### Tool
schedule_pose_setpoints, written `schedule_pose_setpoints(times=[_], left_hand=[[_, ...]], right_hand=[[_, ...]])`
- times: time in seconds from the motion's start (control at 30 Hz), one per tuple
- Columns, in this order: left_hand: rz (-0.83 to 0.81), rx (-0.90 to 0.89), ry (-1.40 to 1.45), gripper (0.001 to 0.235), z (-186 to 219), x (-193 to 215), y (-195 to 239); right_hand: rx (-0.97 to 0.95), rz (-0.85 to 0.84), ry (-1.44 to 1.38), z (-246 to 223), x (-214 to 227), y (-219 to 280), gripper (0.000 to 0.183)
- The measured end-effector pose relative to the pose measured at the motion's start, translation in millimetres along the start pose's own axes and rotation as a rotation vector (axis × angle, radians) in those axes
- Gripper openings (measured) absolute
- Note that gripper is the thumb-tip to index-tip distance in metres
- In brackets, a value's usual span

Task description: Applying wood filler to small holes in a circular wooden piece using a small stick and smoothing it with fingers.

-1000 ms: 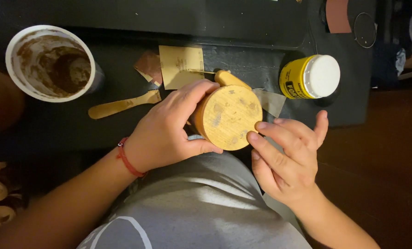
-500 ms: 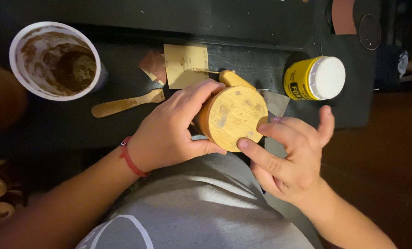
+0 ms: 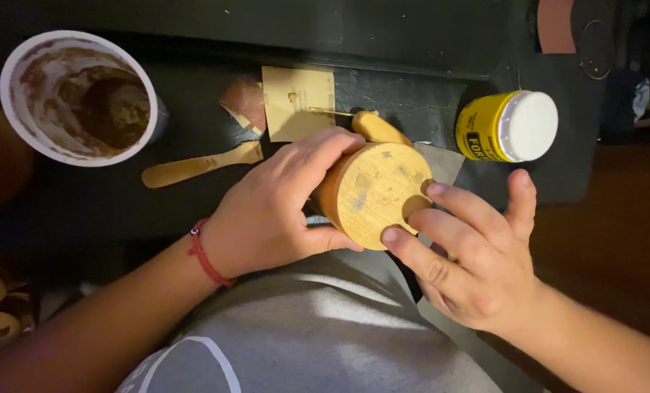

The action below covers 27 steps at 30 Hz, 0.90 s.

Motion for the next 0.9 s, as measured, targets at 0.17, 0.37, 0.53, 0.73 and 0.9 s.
schedule_pose_setpoints(times=[0.17, 0.37, 0.53, 0.73, 0.9], left_hand=[[-0.013, 0.026, 0.009, 0.093, 0, 0, -2], [-0.021, 0.026, 0.004, 0.091, 1, 0, -3], [-0.022, 0.031, 0.015, 0.091, 3, -1, -1], [0.0, 0.022, -0.041, 0.093, 4, -1, 1], [0.018, -0.01, -0.034, 0.092, 6, -1, 0]], right_hand=[[-0.019, -0.019, -0.01, 0, -2, 5, 0.028], [-0.049, -0.046, -0.015, 0, -5, 13, 0.033], [-0.066, -0.029, -0.021, -2, -16, 34, 0.033], [-0.067, 0.103, -0.076, -5, -14, 38, 0.034], [-0.195, 0.135, -0.034, -7, -2, 12, 0.027]])
Point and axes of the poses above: each hand's wrist, its own y-axis away from the middle knuckle, its own x-axis out of the back of the hand, z = x × y, the point moved 6 cm from there along -y, towards the middle knuckle, and after that the axes turned 3 degrees about z, right-handed, at the moved point
